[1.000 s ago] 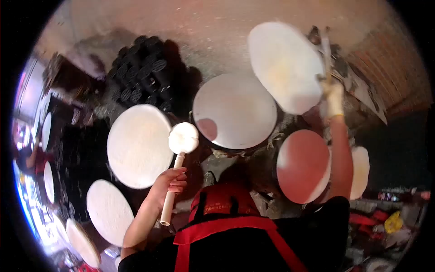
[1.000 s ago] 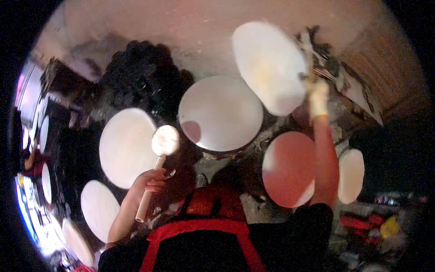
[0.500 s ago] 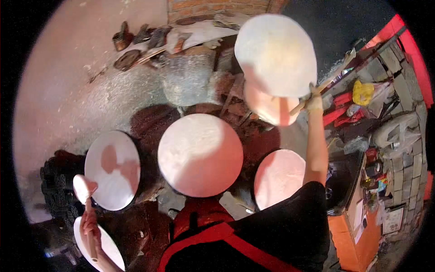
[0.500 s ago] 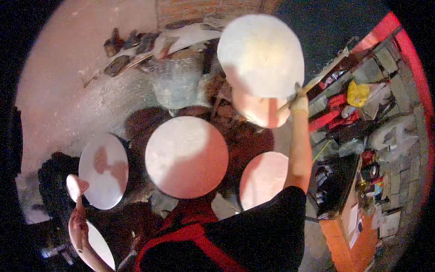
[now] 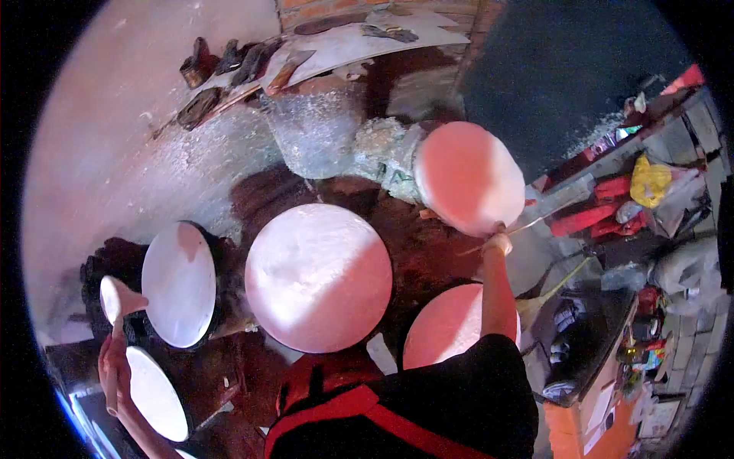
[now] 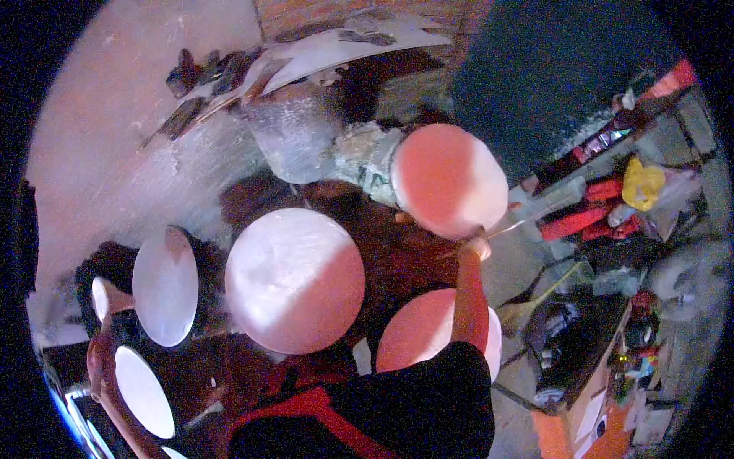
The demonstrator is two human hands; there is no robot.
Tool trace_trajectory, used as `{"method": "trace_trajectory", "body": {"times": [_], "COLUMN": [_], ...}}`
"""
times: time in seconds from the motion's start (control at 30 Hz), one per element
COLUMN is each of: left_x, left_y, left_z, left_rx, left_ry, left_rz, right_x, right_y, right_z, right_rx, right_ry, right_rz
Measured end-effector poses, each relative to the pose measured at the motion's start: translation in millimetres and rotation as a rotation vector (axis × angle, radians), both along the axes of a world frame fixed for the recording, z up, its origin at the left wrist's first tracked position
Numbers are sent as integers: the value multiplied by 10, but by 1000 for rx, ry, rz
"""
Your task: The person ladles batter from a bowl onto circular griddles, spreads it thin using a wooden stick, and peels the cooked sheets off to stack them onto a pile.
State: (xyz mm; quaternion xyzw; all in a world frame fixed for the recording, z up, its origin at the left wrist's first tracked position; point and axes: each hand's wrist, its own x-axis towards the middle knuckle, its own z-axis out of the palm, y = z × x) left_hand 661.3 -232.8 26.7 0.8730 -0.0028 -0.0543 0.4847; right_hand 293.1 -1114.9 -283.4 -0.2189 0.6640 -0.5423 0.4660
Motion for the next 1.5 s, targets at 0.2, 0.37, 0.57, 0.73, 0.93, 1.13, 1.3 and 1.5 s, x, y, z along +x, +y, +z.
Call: {"method": "trace_trajectory", "body": {"times": [0.2,0.37,0.57,0.73,0.93,1.13,1.3,1.5], "left_x": [-64,69,959,1204,1493,1715,1658,1064], "left_y": [-525,-1033,-1153,-989,-558,-240,175,874], "left_z": [313,396,-834,-1773,-1950,-1365,-1239,-1717], "left_rx": [-662,-798,-890,232,324,486,403,152], "left_ry": [282,451,881,17,-394,-690,-643,-279], "left_rz": [58,98,-72,-216,-189,-140,-69,52], "right_x": [-376,40,1228,1883,2475,2942,3460,3004], "right_y": [373,1954,3608,5372,6877,7071,7078,7209], "right_z": [-421,528,368,-130,658,508,686,604], "right_rx": [-322,-298,301,266,-834,-807,-45,-37], "right_ry": [-44,-416,-584,-740,841,719,-41,-526], "right_rz": [250,857,1153,1545,1304,1478,1591,1346]}}
